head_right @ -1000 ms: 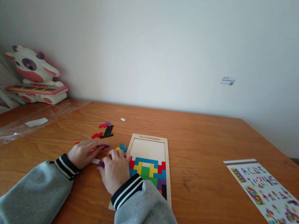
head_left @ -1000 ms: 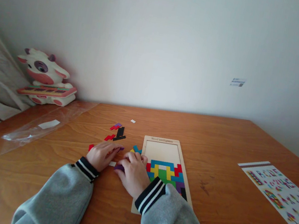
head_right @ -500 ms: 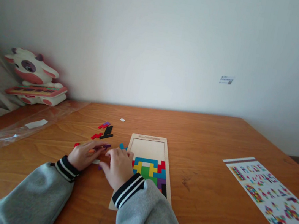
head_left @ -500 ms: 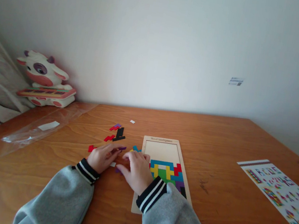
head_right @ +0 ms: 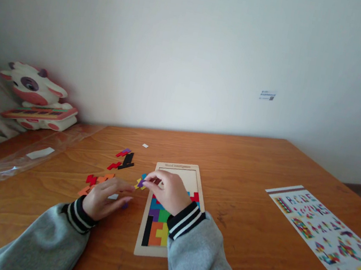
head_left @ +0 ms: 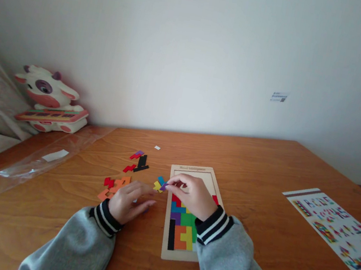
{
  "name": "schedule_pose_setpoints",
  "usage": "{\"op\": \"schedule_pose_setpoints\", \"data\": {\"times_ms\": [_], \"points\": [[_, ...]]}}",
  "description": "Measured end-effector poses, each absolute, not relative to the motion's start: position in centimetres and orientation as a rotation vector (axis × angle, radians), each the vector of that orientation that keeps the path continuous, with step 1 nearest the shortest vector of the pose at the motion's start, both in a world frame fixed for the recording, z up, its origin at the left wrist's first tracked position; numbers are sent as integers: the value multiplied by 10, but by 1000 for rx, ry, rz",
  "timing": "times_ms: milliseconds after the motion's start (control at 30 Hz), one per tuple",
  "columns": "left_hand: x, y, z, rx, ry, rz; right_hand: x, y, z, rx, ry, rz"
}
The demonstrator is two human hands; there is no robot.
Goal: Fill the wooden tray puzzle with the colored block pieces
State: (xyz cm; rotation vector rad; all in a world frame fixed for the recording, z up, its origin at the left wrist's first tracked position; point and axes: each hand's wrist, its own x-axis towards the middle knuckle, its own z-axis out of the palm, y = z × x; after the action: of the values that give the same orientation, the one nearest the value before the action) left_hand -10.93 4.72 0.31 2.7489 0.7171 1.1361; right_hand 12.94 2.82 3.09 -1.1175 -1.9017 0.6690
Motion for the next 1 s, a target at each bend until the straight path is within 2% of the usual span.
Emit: {"op": "schedule_pose_setpoints", "data": {"times_ms": [167, 367, 1000], "points": [[-127, 57, -5, 2917, 590, 851, 196, 34, 23, -1318, -1720, 715], [-131, 59, -11, 2862, 554, 853, 255, 38, -11, -1508, -1757, 747], [-118, 55, -7, 2869, 561, 901, 266, 37, -19, -1447, -1925, 746]]}}
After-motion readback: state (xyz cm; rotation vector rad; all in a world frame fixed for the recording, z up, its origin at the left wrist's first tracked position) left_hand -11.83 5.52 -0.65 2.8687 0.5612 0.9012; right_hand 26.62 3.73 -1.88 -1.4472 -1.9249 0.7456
